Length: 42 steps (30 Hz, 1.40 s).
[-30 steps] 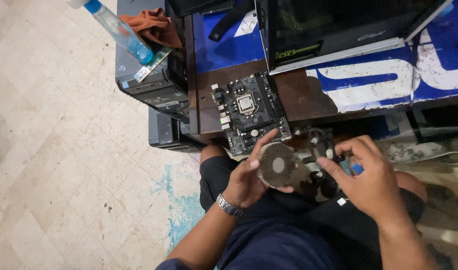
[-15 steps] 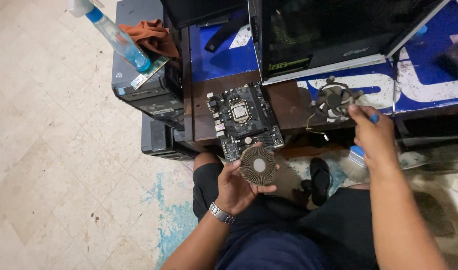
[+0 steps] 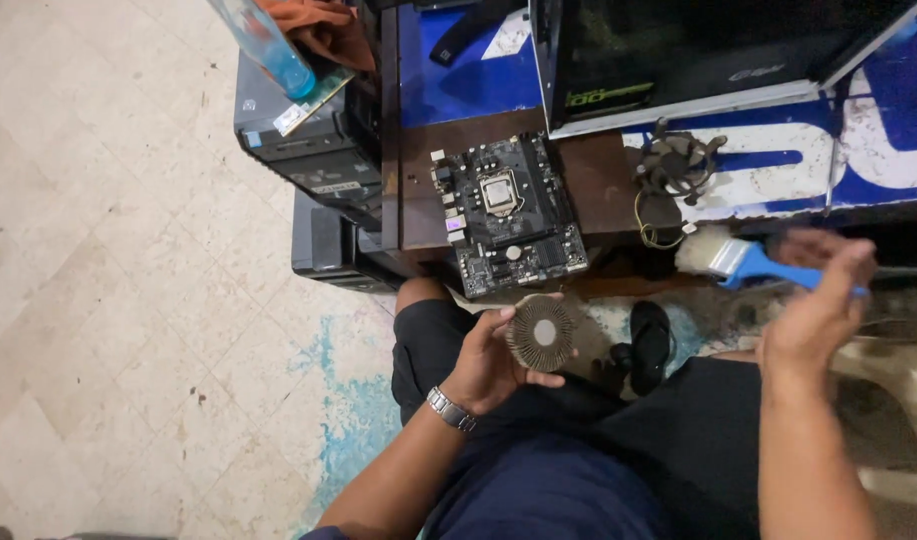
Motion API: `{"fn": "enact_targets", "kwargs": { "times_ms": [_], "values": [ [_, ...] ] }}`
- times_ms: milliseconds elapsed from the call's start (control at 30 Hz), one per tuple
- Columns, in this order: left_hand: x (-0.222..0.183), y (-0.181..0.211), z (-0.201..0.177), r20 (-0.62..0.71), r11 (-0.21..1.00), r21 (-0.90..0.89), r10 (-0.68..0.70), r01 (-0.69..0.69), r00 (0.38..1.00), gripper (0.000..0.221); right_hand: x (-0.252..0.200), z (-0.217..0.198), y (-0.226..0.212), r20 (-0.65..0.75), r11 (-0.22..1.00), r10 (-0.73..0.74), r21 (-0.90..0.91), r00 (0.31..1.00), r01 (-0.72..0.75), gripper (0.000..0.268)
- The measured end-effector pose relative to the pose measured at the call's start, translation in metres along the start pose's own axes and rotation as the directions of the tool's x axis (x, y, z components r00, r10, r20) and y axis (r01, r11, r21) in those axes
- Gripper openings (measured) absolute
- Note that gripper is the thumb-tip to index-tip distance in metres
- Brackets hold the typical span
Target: Disassembling a CPU cooler and brushing dust off the heatsink and fan using a cleaning brush.
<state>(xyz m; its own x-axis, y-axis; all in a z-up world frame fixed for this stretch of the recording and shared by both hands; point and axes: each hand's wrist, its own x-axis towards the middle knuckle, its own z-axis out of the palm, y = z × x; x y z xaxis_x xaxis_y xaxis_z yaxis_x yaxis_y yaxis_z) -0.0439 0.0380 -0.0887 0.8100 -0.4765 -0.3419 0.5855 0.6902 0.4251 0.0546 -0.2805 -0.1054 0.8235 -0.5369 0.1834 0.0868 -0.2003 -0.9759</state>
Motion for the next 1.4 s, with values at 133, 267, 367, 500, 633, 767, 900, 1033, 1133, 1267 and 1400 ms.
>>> {"fn": "enact_targets", "kwargs": {
  "times_ms": [133,267,367,500,633,767,900,1033,1133,1267,1400],
  "values": [
    [0.009,-0.020,-0.021,-0.189,0.995,-0.007,-0.098,0.098,0.977,0.055,-0.058,-0.034,0.009,0.067,0.974,0.168,-0.165,0.984,-0.155,0.083],
    [0.028,-0.039,-0.050,-0.316,0.962,0.097,-0.213,0.255,0.924,0.062,-0.098,-0.042,0.060,0.234,0.908,0.417,-0.150,0.879,-0.391,0.068],
    [0.051,-0.046,-0.086,-0.435,0.951,0.094,-0.226,0.293,0.872,0.059,-0.123,-0.029,0.066,0.389,0.914,0.404,-0.207,0.828,-0.349,0.029],
    [0.079,-0.062,-0.172,-0.511,0.981,0.000,-0.166,0.192,0.843,0.081,-0.152,0.007,0.064,0.522,0.953,0.281,-0.247,0.805,-0.173,0.020],
    [0.064,-0.040,-0.180,-0.551,0.991,-0.081,-0.130,0.102,0.824,0.076,-0.167,0.043,0.033,0.624,0.976,0.147,-0.218,0.768,-0.010,0.018],
    [0.048,-0.034,-0.174,-0.564,0.989,-0.148,-0.090,0.007,0.821,0.058,-0.180,0.075,0.042,0.719,0.965,-0.176,-0.009,0.673,0.263,0.025],
    [0.053,-0.035,-0.223,-0.594,0.993,-0.110,-0.028,-0.047,0.804,0.051,-0.178,0.098,0.091,0.802,0.946,-0.175,-0.024,0.571,0.323,0.025],
    [0.040,-0.032,-0.242,-0.621,0.992,-0.112,-0.019,-0.064,0.783,0.051,-0.167,0.106,0.129,0.863,0.969,-0.009,-0.117,0.506,0.217,0.017],
    [0.048,-0.030,-0.262,-0.633,0.988,-0.068,0.065,-0.139,0.772,0.044,-0.160,0.119,0.138,0.793,0.969,0.212,-0.246,0.571,-0.018,0.019],
    [0.051,-0.026,-0.249,-0.653,0.981,-0.003,0.146,-0.196,0.743,0.042,-0.162,0.137,0.102,0.745,0.980,0.168,-0.058,0.645,-0.188,0.018],
    [0.064,-0.054,-0.286,-0.588,0.942,0.117,0.320,-0.314,0.743,0.043,-0.181,0.146,0.112,0.786,0.971,0.158,-0.013,0.597,-0.240,0.020]
  ]
}}
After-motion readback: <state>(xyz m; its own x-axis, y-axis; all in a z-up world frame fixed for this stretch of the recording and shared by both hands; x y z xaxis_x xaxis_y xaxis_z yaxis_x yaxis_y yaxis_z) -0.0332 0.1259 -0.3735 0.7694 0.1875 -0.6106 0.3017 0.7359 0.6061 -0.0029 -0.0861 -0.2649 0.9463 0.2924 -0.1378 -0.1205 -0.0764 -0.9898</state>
